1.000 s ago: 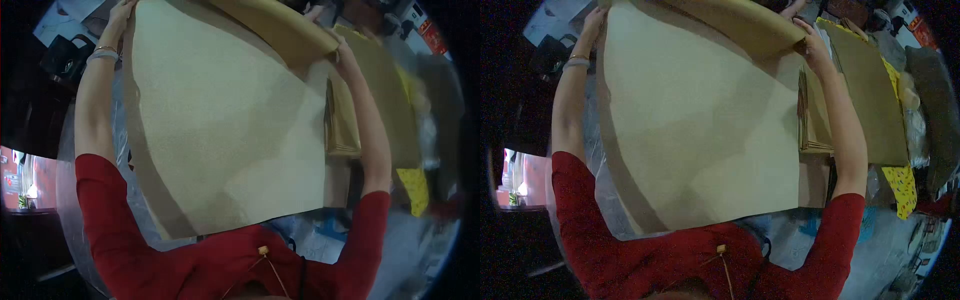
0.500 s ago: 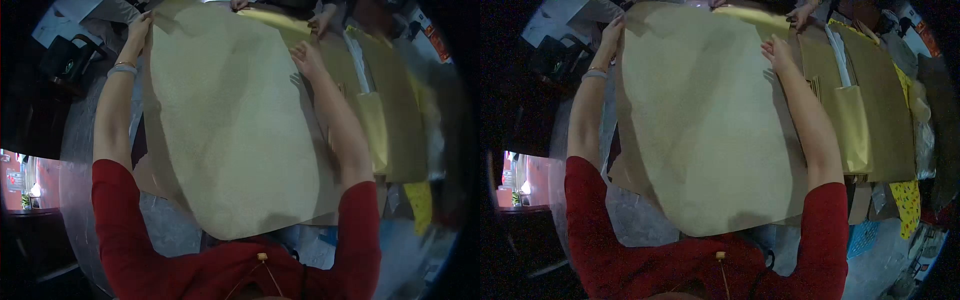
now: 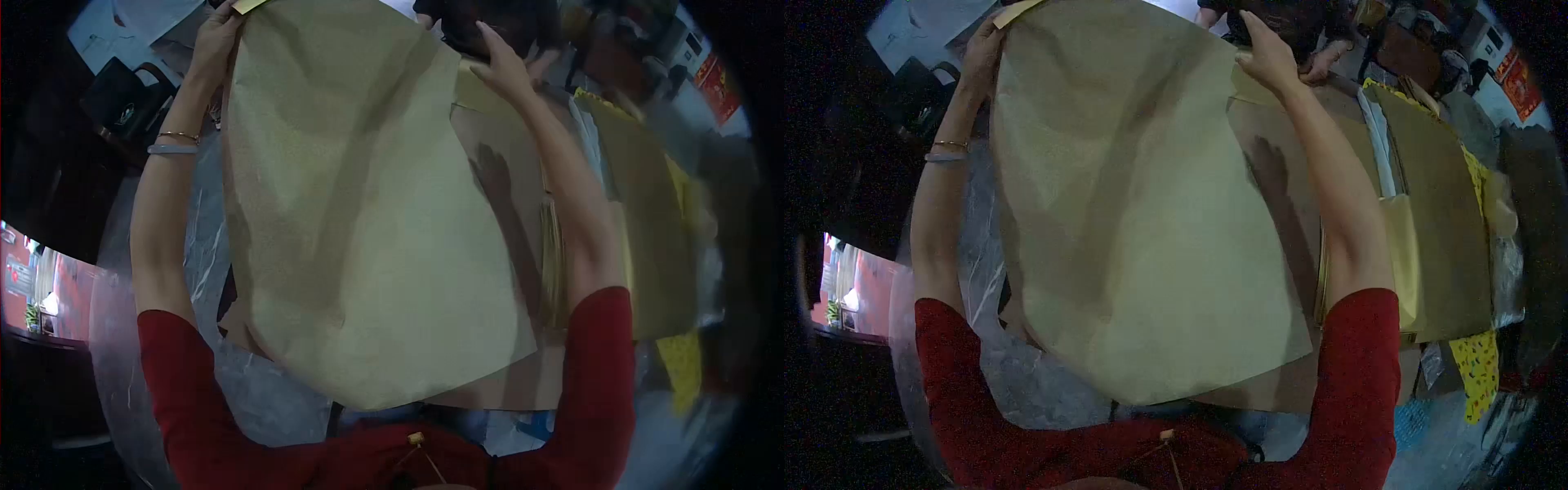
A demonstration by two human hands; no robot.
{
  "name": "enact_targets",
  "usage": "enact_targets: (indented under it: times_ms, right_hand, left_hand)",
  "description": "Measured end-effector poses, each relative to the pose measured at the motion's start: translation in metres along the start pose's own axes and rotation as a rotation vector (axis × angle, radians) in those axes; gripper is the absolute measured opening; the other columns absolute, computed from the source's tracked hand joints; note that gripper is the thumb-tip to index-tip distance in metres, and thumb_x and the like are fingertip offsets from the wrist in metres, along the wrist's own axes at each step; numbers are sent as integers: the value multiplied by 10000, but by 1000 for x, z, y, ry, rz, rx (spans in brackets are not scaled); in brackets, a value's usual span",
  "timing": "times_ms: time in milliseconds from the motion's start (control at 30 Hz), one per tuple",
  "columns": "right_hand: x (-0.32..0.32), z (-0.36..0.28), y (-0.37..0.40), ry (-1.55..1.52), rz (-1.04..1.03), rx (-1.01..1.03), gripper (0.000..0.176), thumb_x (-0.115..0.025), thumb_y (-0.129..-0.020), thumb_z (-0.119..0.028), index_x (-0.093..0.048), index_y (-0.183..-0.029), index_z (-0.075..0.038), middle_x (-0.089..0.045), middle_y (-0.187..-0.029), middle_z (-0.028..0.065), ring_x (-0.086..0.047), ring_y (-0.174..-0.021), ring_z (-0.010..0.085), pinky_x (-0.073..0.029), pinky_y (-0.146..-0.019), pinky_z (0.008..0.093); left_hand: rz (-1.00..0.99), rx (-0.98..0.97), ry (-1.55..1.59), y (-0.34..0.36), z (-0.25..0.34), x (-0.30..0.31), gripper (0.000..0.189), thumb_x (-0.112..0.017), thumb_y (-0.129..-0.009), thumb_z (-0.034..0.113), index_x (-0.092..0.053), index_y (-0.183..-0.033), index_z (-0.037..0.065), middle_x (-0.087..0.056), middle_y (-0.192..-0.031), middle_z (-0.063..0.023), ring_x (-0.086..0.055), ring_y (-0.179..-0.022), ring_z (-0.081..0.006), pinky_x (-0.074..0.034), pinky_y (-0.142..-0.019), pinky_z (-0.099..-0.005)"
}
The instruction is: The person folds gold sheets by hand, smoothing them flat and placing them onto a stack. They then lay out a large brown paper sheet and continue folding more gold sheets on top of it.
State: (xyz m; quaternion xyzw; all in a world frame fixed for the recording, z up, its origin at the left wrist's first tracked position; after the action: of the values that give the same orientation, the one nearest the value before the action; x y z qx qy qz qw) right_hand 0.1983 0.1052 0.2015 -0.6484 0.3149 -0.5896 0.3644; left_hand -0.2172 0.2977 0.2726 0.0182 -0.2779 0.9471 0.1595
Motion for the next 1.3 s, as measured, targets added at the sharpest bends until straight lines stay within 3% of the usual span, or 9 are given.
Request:
enact_targets:
  times_ms: [100, 400, 733, 867, 1000, 1100, 1133, 1200, 1300]
  right_hand:
    - [-3, -34, -40, -265, -305, -23, 772, -702, -754, -163, -319, -1423, -119, -490, -1355, 136, -486, -1220, 320, -377, -1025, 382]
    - [-48, -17, -84, -236, -506, -89, 382, -631, -804, -53, -599, -1183, -94, -679, -1013, 79, -639, -930, 196, -484, -821, 301]
    - [-25, -7, -120, 3, -289, -25, 267, -601, -817, -139, -630, -1082, -128, -683, -943, 77, -644, -889, 245, -482, -768, 368]
    - [-30, -23, -107, 110, -247, -23, 252, -591, -811, -145, -634, -1059, -150, -683, -938, 73, -643, -889, 263, -476, -764, 391]
    - [-33, -30, -109, 187, -236, -17, 239, -582, -805, -151, -638, -1036, -171, -683, -933, 69, -642, -889, 282, -471, -761, 415]
    - [-41, -21, -100, 217, -297, -29, 228, -594, -809, -123, -647, -1025, -176, -690, -906, 49, -649, -880, 264, -441, -771, 419]
    - [-47, -16, -102, 174, -267, -12, 205, -587, -802, -115, -640, -991, -173, -688, -895, 35, -647, -867, 255, -421, -768, 418]
    - [-52, -12, -105, 121, -233, 4, 182, -580, -796, -107, -634, -958, -171, -686, -885, 21, -646, -854, 246, -400, -765, 416]
    - [-60, -12, -91, 100, -231, -52, 197, -580, -797, -106, -629, -976, -171, -682, -916, 21, -641, -870, 240, -398, -774, 416]
  left_hand:
    - [-3, 6, 2, -6, -7, 9, 359, -575, -937, 258, -567, -1247, 78, -617, -1104, -35, -586, -974, -129, -495, -814, -275]
    - [6, 52, 16, -5, -26, 29, 424, -621, -906, 292, -558, -1254, 58, -628, -1019, -23, -580, -886, -97, -481, -745, -244]
    - [-295, 507, -164, 58, -74, 8, 492, -731, -803, 227, -570, -1214, 9, -617, -857, 10, -543, -695, -64, -436, -614, -221]
    - [60, 552, -247, 93, -124, -2, 351, -708, -781, 129, -630, -1093, -11, -637, -805, -6, -602, -683, -131, -459, -608, -233]
    - [280, 98, -986, 122, -105, -44, 593, -683, -758, 102, -451, -1297, 16, -479, -1295, -203, -511, -1127, -355, -426, -907, -436]
    - [-195, -341, -882, 183, -70, -119, 637, -664, -774, 123, -395, -1345, 39, -451, -1338, -202, -425, -1236, -384, -388, -996, -431]
    - [-387, -169, -764, 212, -59, -138, 590, -577, -861, 203, -348, -1381, 42, -375, -1419, -183, -336, -1322, -364, -307, -1074, -447]
    - [-748, -266, -716, 257, -58, -171, 565, -472, -932, 308, -315, -1406, 44, -285, -1479, -173, -247, -1377, -348, -226, -1115, -465]
    - [-892, -176, -690, 287, -69, -192, 579, -409, -959, 374, -291, -1420, 43, -225, -1504, -182, -188, -1404, -332, -170, -1136, -468]
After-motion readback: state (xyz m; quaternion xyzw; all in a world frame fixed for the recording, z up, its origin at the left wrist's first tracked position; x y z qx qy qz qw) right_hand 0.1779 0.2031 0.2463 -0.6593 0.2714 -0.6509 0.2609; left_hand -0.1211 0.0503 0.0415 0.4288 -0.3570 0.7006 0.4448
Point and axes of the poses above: each hand's wrist, its own y-axis away from the middle knuckle, its own x-axis out of the back of the hand, z = x × y, the point moved 3 cm from there along -y, towards the middle knuckle
